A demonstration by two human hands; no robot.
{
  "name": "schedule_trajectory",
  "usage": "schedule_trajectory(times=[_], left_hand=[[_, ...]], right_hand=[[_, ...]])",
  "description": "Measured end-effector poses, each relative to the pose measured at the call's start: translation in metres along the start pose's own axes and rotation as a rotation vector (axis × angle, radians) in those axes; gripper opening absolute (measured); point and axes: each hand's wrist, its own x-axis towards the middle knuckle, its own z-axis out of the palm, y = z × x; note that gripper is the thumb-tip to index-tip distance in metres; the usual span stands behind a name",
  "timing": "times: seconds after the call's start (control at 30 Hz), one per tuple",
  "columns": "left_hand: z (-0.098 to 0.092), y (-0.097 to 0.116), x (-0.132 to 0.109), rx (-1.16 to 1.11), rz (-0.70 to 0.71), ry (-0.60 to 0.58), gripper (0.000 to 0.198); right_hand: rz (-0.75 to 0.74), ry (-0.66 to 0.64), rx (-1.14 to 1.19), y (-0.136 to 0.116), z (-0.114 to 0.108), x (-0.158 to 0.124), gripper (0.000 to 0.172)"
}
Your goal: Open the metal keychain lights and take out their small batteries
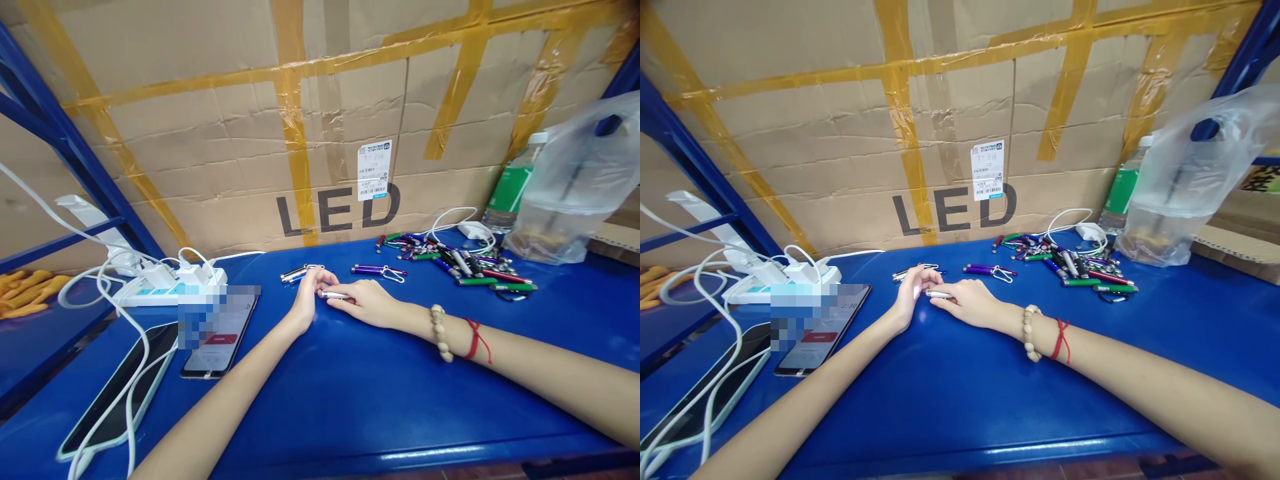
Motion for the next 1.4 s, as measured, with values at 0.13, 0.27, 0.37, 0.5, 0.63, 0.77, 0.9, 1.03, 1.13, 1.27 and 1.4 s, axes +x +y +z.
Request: schedule_trajectory(times=[0.13,0.27,0.37,0.5,0.63,0.77,0.9,1.03,1.13,1.27,1.4], left_hand=[[0.000,0.001,0.000,0.018,-0.010,0.004,0.040],[0.000,0.000,0.001,0.038,-0.007,-0.008,0.041],[0.000,0.000,0.002,0.042,-0.006,-0.008,0.041],[-0.001,0.000,0.001,0.049,-0.003,-0.012,0.040],[-0.001,-0.001,0.001,0.065,0.006,-0.016,0.041],[0.000,0.001,0.001,0.077,0.000,-0.018,0.042],[-0.001,0.002,0.000,0.100,-0.001,-0.019,0.041],[-0.004,-0.003,0.002,0.183,0.038,0.005,0.041],[-0.009,-0.006,0.002,0.470,0.163,0.108,0.036],[-0.018,0.000,0.001,1.141,0.350,0.268,0.021],[-0.032,0.006,0.000,1.563,0.324,0.356,0.021]], right_hand=[[-0.006,0.010,0.001,0.000,0.000,0.000,0.038],[-0.013,-0.004,-0.041,0.000,0.000,0.000,0.037],[-0.008,0.001,-0.060,-0.001,-0.001,0.001,0.037],[-0.015,0.006,-0.036,0.000,-0.001,0.000,0.037],[-0.018,-0.008,-0.028,0.002,0.001,0.001,0.037],[-0.017,-0.014,-0.019,0.003,0.001,0.001,0.038],[-0.021,-0.024,-0.031,0.001,0.000,0.001,0.037],[-0.006,-0.008,-0.023,-0.002,-0.001,0.000,0.036],[0.016,0.042,-0.026,-0.001,-0.001,-0.001,0.035],[0.063,0.112,-0.110,0.004,-0.001,-0.002,0.029],[0.125,0.152,-0.183,0.008,-0.004,-0.003,0.025]])
